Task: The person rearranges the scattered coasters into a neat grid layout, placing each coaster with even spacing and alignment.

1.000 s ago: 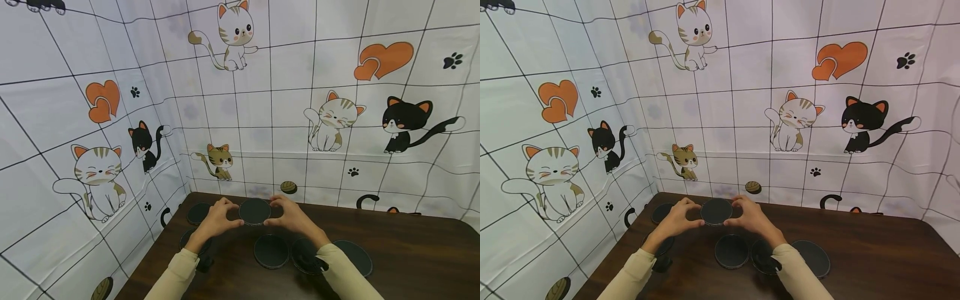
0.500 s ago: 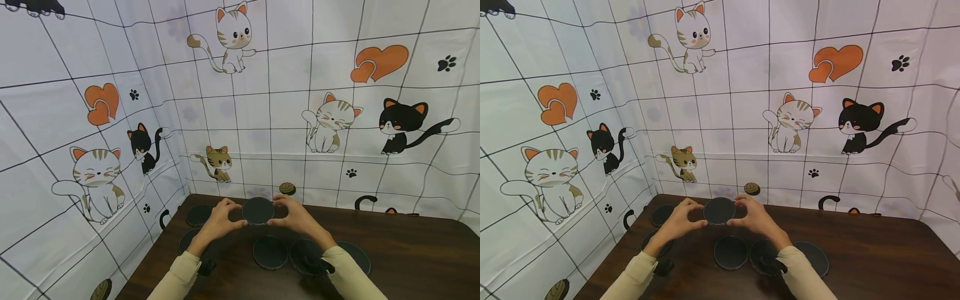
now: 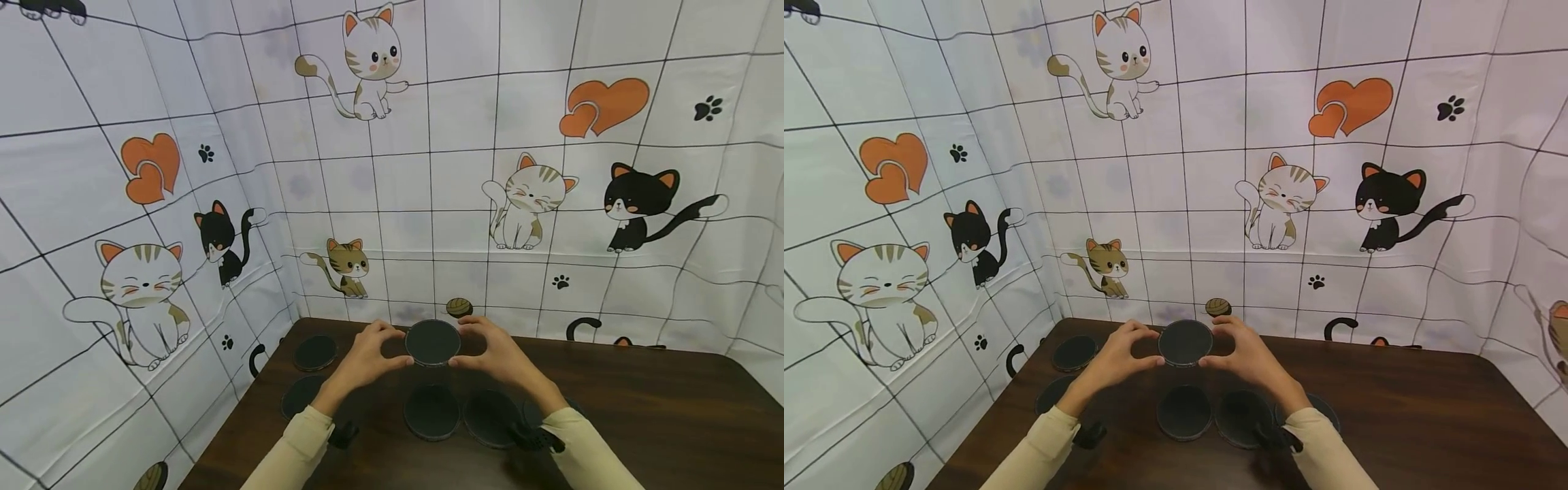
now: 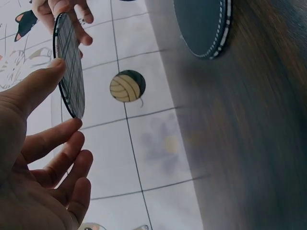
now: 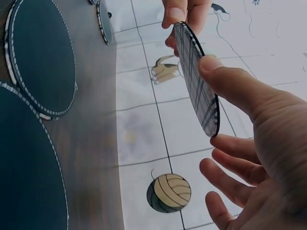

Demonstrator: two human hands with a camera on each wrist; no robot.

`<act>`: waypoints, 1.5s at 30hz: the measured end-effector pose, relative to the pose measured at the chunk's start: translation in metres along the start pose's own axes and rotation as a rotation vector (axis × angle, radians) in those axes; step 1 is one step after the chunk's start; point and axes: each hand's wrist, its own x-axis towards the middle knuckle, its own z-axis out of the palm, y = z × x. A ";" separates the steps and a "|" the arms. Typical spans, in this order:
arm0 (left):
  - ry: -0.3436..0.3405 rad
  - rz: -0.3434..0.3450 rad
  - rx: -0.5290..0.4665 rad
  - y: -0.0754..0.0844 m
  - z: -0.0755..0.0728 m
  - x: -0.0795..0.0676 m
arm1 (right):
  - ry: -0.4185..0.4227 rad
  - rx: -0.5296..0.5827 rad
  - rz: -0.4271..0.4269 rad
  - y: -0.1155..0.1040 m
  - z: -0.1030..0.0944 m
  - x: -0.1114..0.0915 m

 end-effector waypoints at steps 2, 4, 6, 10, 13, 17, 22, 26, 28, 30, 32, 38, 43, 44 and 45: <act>-0.002 0.011 -0.006 0.003 0.002 0.003 | 0.019 -0.012 -0.018 0.002 -0.003 -0.002; -0.007 0.021 -0.006 0.004 0.004 0.006 | 0.037 -0.015 -0.029 0.004 -0.005 -0.003; -0.011 0.034 -0.001 0.006 0.006 0.008 | 0.050 -0.016 -0.034 0.007 -0.007 -0.005; -0.023 0.036 0.003 0.010 0.009 0.009 | 0.049 -0.011 -0.040 0.012 -0.009 -0.009; -0.026 0.023 -0.001 0.013 0.011 0.009 | 0.045 -0.010 -0.036 0.015 -0.010 -0.012; -0.027 0.035 -0.002 0.016 0.014 0.010 | 0.046 -0.024 -0.036 0.018 -0.013 -0.016; -0.048 0.049 -0.017 0.019 0.023 0.010 | 0.046 -0.042 -0.031 0.018 -0.021 -0.023; -0.043 0.045 -0.037 0.022 0.028 0.010 | 0.040 -0.043 -0.022 0.016 -0.028 -0.027; -0.039 0.044 -0.041 0.024 0.031 0.011 | 0.037 -0.048 -0.025 0.016 -0.031 -0.028; -0.041 0.041 -0.045 0.026 0.033 0.011 | 0.034 -0.059 -0.029 0.018 -0.033 -0.031; -0.042 0.043 -0.046 0.029 0.037 0.012 | 0.033 -0.065 -0.039 0.020 -0.035 -0.035; -0.016 0.069 -0.003 0.041 0.054 0.014 | 0.039 -0.098 -0.060 0.027 -0.045 -0.054; 0.008 0.101 0.036 0.052 0.063 0.010 | 0.052 -0.121 -0.052 0.032 -0.049 -0.070; 0.009 0.107 0.039 0.054 0.065 0.010 | 0.052 -0.120 -0.050 0.032 -0.050 -0.073; 0.008 0.111 0.042 0.055 0.066 0.009 | 0.051 -0.118 -0.047 0.033 -0.051 -0.075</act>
